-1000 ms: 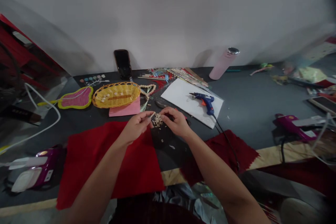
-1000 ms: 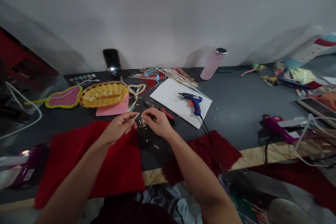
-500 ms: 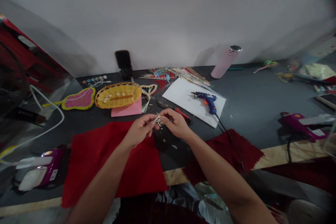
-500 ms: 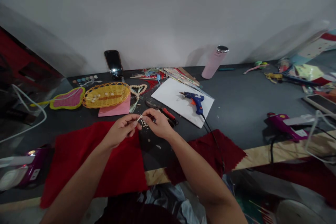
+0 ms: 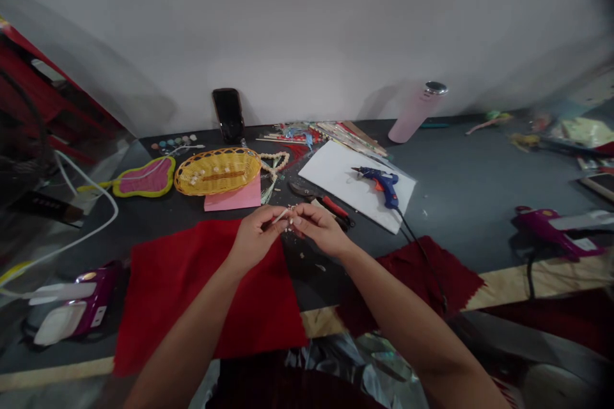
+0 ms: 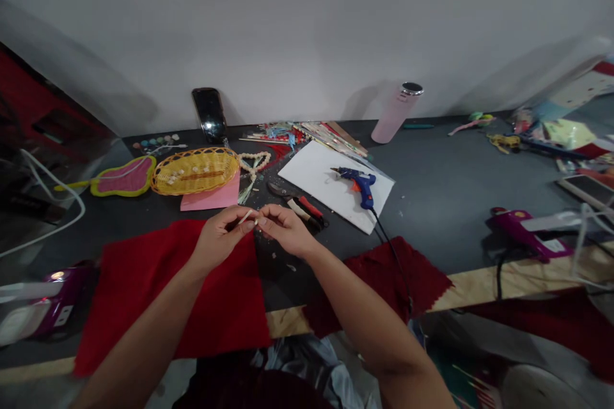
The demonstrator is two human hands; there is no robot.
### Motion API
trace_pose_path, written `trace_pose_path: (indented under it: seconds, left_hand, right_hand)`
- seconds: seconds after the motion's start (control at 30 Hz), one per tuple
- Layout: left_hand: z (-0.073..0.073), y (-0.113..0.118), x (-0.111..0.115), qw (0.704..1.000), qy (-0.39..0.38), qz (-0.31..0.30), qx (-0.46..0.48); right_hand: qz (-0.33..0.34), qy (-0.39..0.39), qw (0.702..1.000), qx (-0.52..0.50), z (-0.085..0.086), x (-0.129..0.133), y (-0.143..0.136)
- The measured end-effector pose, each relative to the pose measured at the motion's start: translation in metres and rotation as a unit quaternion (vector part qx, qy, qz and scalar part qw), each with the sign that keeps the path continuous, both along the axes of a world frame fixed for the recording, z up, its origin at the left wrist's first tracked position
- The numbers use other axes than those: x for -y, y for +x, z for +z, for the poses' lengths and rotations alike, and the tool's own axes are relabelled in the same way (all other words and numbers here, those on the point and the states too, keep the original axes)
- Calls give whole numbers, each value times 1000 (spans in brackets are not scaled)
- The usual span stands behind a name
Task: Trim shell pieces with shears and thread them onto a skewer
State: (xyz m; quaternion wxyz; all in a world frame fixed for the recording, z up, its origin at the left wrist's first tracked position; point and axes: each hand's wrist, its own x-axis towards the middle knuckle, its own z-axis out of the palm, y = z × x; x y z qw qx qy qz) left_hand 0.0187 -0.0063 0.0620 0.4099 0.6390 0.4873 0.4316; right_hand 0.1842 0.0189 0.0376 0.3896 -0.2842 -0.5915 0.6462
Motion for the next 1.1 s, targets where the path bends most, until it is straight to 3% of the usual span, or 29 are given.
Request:
trace_pose_path:
  seconds: [0.33, 0.47, 0.57, 0.63, 0.73, 0.83, 0.97, 1.1]
  left_hand:
    - [2, 3, 0, 999, 37, 4, -18]
    - [4, 3, 1, 998, 45, 15, -45]
    - [9, 1, 1, 999, 18, 29, -34]
    - [12, -3, 0, 998, -26, 48, 16]
    - [8, -10, -6, 976, -105, 77, 172]
    - [-3, -14, -13, 939, -159, 71, 298]
    - [-16, -14, -20, 912, -213, 59, 345]
    - [-20, -14, -21, 898, -235, 48, 370]
  right_hand:
    - [36, -55, 997, -46, -3, 0, -1]
    - [31, 0, 999, 8, -6, 1, -1]
    - [-41, 100, 987, 119, -8, -5, 7]
    - [-127, 183, 950, 217, -7, -12, 17]
    - [-234, 278, 859, 359, -7, -23, 33]
    - [-239, 303, 787, 482, -10, -28, 41]
    - [-242, 308, 739, 548, -19, -28, 41]
    - [-239, 325, 722, 562, -22, -29, 40]
